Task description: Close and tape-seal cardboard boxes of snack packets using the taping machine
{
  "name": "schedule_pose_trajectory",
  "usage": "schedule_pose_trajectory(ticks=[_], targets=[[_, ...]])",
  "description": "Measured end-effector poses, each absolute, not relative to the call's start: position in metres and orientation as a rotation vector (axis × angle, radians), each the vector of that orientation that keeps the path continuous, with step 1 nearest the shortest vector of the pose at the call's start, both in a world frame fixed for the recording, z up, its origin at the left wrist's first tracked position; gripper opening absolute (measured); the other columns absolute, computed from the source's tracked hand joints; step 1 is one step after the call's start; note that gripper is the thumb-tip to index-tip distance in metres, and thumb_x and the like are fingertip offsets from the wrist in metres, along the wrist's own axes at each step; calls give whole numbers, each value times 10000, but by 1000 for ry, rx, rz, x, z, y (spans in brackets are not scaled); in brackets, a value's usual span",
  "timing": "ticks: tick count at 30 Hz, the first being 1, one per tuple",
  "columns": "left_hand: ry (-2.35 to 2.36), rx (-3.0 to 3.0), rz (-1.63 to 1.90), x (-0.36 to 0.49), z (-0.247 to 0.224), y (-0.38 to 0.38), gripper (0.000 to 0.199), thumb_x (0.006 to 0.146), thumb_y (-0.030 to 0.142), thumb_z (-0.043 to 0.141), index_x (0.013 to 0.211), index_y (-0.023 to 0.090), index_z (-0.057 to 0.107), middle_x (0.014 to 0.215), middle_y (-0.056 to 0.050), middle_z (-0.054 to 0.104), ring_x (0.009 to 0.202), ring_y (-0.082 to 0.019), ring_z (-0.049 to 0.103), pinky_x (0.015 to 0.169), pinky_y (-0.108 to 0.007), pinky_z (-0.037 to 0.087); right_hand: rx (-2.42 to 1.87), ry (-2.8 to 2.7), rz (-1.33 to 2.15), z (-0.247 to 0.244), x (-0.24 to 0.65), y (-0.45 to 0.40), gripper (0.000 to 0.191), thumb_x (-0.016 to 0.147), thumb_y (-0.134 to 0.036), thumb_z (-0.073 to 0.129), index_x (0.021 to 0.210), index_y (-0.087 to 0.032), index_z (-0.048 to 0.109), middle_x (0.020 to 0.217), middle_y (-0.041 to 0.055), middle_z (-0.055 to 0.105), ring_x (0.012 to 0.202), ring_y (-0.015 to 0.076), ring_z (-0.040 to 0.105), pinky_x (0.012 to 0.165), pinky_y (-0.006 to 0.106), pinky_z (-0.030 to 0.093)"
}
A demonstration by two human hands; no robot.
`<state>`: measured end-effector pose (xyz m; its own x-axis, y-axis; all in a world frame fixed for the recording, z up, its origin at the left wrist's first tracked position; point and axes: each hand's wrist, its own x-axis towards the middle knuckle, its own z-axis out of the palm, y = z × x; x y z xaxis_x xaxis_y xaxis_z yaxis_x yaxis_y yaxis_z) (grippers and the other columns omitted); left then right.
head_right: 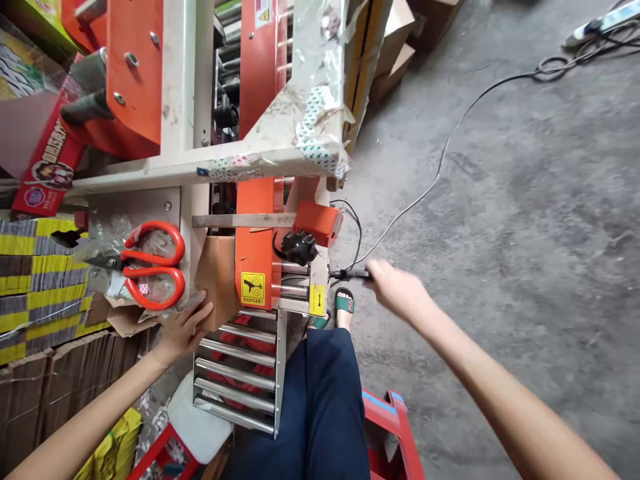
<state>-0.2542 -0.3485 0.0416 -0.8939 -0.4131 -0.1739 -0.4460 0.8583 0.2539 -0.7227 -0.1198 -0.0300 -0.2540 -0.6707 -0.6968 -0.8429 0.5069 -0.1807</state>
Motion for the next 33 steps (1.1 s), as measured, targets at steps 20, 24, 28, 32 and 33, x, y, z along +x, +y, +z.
schedule_pose_trajectory(ticks=[20, 24, 28, 32, 33], targets=[[2841, -677, 331, -248, 36, -354, 427, 852, 344, 566, 1262, 246, 635, 989, -136, 695, 913, -297, 674, 770, -424, 550, -1102, 2055, 310, -90, -744, -190, 298, 952, -222, 471, 1224, -105, 507, 1173, 242, 593, 1071, 308, 639, 847, 398, 503], [2832, -669, 315, -247, 40, -353, 411, 848, 320, 558, 1242, 245, 650, 936, -129, 708, 800, -274, 683, 678, -383, 553, -1091, 2115, 202, -84, -740, -166, 556, 873, -209, 617, 1392, -139, 430, 1404, 250, 477, 1230, 333, 559, 956, 453, 489], [2904, -648, 273, -254, 44, -352, 404, 849, 300, 565, 1244, 259, 644, 1027, -131, 724, 816, -279, 710, 663, -379, 565, -1086, 2356, -338, -6, -822, -188, 352, 866, -194, 613, 1215, -143, 604, 1231, 191, 635, 1094, 283, 634, 967, 415, 508], [2991, -682, 307, -268, 52, -344, 423, 880, 364, 587, 1287, 253, 607, 1139, -140, 709, 964, -313, 710, 766, -430, 585, -1160, 2638, -1013, 103, -912, -264, 292, 956, -278, 517, 1216, -177, 603, 1197, 140, 652, 960, 184, 656, 891, 319, 530], [2993, -725, 320, -272, 55, -340, 432, 886, 380, 590, 1297, 250, 599, 1151, -143, 705, 992, -319, 704, 789, -442, 583, -1189, 2641, -1051, 124, -926, -282, 310, 974, -305, 497, 1244, -185, 590, 1216, 136, 642, 990, 178, 649, 895, 314, 526]])
